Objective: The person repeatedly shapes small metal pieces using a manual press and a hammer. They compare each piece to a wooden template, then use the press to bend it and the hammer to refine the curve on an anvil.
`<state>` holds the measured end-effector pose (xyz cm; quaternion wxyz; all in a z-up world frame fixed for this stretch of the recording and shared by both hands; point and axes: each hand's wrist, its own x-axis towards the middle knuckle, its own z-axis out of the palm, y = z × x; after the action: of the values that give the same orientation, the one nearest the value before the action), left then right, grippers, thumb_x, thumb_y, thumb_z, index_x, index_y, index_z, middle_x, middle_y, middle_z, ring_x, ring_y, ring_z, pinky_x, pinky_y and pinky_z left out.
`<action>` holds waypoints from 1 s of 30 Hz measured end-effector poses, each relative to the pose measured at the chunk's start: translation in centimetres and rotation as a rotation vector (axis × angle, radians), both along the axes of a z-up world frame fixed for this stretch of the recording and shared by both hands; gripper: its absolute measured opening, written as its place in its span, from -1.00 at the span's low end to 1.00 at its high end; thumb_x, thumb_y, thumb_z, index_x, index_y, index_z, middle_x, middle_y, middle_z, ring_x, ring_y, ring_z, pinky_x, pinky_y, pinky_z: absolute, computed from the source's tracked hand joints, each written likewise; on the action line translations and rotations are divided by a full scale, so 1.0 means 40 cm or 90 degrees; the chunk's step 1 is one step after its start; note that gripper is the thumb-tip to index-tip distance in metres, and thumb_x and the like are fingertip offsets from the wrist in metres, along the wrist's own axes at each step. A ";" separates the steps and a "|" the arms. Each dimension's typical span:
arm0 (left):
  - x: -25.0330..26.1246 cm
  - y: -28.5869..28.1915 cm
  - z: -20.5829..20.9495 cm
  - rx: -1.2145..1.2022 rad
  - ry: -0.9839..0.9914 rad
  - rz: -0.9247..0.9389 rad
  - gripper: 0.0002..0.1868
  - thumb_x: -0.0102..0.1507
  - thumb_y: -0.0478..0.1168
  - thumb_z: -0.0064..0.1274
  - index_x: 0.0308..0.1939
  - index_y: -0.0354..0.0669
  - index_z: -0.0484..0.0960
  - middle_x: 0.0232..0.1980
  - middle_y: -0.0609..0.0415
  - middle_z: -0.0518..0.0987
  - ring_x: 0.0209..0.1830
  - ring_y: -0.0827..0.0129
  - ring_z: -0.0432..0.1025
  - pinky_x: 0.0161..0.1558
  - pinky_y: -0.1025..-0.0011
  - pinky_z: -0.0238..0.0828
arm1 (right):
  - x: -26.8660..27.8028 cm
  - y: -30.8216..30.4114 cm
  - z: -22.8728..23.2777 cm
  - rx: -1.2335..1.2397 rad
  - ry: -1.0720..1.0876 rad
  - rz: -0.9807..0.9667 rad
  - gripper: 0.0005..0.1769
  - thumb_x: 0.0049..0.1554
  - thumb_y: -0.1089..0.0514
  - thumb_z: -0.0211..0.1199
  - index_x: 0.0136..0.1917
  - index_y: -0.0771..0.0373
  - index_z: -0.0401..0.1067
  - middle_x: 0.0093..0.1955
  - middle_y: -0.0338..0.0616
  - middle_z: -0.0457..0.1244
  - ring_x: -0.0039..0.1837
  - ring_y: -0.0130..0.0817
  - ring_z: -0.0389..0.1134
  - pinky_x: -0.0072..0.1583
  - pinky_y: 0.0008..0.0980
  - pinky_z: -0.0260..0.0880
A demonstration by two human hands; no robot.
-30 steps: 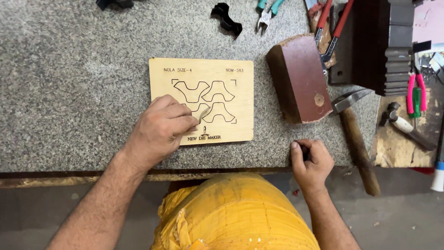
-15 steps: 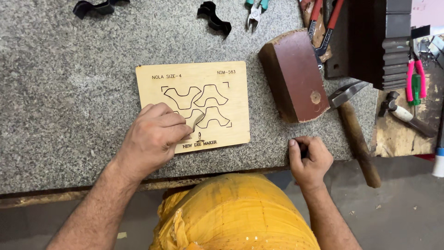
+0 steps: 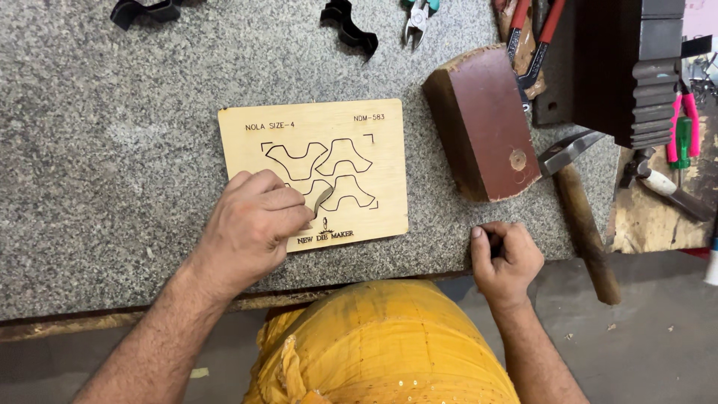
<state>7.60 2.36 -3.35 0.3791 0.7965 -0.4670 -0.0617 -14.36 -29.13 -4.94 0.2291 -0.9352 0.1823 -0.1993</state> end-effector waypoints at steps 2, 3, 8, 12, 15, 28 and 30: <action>-0.001 -0.001 0.001 0.005 0.001 0.000 -0.83 0.08 -0.46 0.15 -0.35 -0.10 0.68 -0.28 0.28 0.61 -0.20 0.32 0.42 -0.13 0.28 0.26 | 0.000 0.000 0.001 -0.001 0.000 0.001 -0.89 0.15 0.31 0.39 -0.12 0.25 0.46 -0.28 -0.17 0.22 -0.28 -0.40 0.22 -0.18 -0.42 0.22; -0.001 -0.002 0.000 0.007 0.003 -0.001 -0.83 0.08 -0.46 0.15 -0.36 -0.10 0.68 -0.28 0.29 0.61 -0.20 0.33 0.42 -0.13 0.28 0.25 | 0.000 0.000 0.000 0.002 -0.002 0.001 -0.89 0.15 0.31 0.39 -0.12 0.25 0.46 -0.28 -0.17 0.22 -0.28 -0.41 0.22 -0.19 -0.42 0.22; -0.005 -0.002 0.000 0.017 0.007 0.007 -0.83 0.09 -0.48 0.14 -0.36 -0.10 0.68 -0.30 0.30 0.60 -0.20 0.35 0.41 -0.13 0.29 0.23 | -0.002 -0.001 -0.001 -0.007 0.000 0.004 -0.88 0.14 0.31 0.40 -0.13 0.25 0.46 -0.29 -0.18 0.23 -0.29 -0.41 0.22 -0.20 -0.42 0.22; -0.007 -0.003 0.003 0.016 0.010 0.011 -0.86 0.10 -0.45 0.16 -0.36 -0.11 0.68 -0.31 0.29 0.58 -0.20 0.34 0.39 -0.13 0.27 0.23 | 0.000 0.000 0.000 -0.016 0.000 -0.001 -0.89 0.14 0.30 0.40 -0.13 0.24 0.47 -0.27 -0.16 0.24 -0.28 -0.40 0.23 -0.19 -0.41 0.24; -0.010 -0.004 0.005 0.021 0.005 0.015 -0.84 0.07 -0.46 0.17 -0.36 -0.11 0.68 -0.31 0.28 0.59 -0.20 0.33 0.40 -0.12 0.27 0.24 | 0.000 0.001 0.004 -0.007 -0.004 0.001 -0.90 0.15 0.30 0.39 -0.12 0.25 0.47 -0.26 -0.16 0.25 -0.28 -0.40 0.25 -0.18 -0.42 0.25; -0.009 -0.008 0.011 0.025 -0.012 0.022 -0.86 0.04 -0.42 0.20 -0.35 -0.14 0.71 -0.27 0.27 0.62 -0.19 0.30 0.41 -0.09 0.27 0.28 | -0.011 0.003 0.017 0.047 -0.017 0.004 -0.89 0.14 0.31 0.40 -0.10 0.30 0.47 -0.23 -0.13 0.28 -0.26 -0.41 0.27 -0.17 -0.44 0.28; -0.011 -0.009 0.012 0.021 0.001 0.024 -0.90 0.07 -0.37 0.23 -0.35 -0.14 0.71 -0.29 0.27 0.61 -0.22 0.29 0.39 -0.10 0.26 0.27 | -0.011 0.012 0.034 0.067 -0.035 0.012 -0.90 0.15 0.33 0.39 -0.09 0.32 0.47 -0.20 -0.11 0.30 -0.22 -0.41 0.30 -0.15 -0.45 0.30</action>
<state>7.14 1.98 -2.88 0.3677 0.8110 -0.4506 -0.0628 -14.82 -28.64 -3.58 0.2845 -0.9177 0.1775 -0.2132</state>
